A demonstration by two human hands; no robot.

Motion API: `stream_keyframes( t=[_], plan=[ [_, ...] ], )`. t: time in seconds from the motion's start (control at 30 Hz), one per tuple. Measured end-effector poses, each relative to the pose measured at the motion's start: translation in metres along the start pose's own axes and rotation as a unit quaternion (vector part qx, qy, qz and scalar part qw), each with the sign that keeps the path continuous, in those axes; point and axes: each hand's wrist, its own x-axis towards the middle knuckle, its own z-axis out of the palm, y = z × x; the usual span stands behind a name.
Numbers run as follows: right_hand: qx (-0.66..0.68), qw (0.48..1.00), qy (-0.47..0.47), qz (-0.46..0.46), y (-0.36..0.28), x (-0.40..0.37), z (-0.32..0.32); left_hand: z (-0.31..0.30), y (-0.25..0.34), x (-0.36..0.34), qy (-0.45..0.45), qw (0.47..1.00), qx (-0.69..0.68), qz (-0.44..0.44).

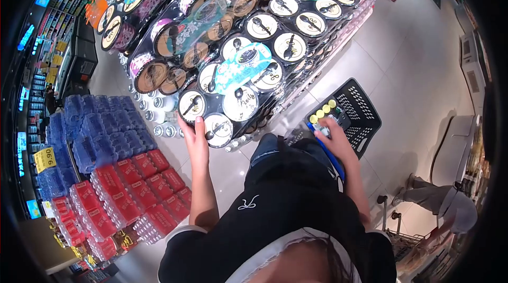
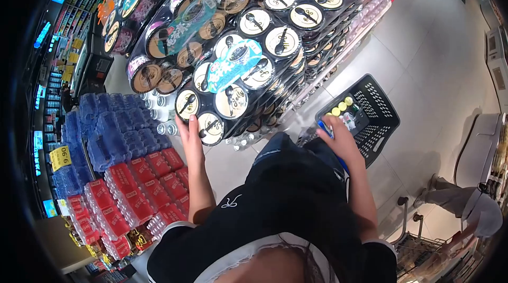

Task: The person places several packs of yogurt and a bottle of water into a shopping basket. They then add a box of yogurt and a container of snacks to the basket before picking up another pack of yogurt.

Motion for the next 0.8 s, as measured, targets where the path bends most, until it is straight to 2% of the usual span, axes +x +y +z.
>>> stream_keyframes(
  t=[0.07,0.13,0.23,0.27,0.33,0.47,0.53,0.67,0.8],
  plan=[
    [0.157,0.981,0.101,-0.047,-0.045,0.033,-0.006,0.001,0.002,-0.002,0.002,1.0,0.021,0.012],
    [0.247,0.946,0.179,-0.108,-0.064,0.066,-0.003,0.001,-0.004,-0.002,0.042,0.997,0.067,0.027],
    [0.327,0.918,0.209,-0.083,-0.086,0.1,0.002,0.0,-0.012,0.0,0.053,0.996,0.066,0.032],
    [0.288,0.93,0.197,-0.113,-0.087,0.107,0.003,0.0,-0.014,0.002,0.053,0.997,0.044,0.041],
    [0.248,0.94,0.21,-0.102,-0.096,0.111,0.005,0.002,-0.021,0.004,0.069,0.996,-0.019,0.044],
    [0.312,0.928,0.189,-0.076,-0.093,0.115,0.007,0.01,-0.021,0.003,0.101,0.99,-0.075,0.063],
    [0.349,0.915,0.18,-0.095,-0.09,0.119,0.013,0.011,-0.017,-0.001,0.116,0.988,0.015,0.105],
    [0.414,0.887,0.173,-0.112,-0.086,0.123,0.018,0.011,-0.015,-0.011,0.13,0.981,0.035,0.139],
    [0.48,0.862,0.121,-0.111,-0.086,0.111,0.014,0.022,0.012,-0.03,0.149,0.968,-0.098,0.178]
  ],
)
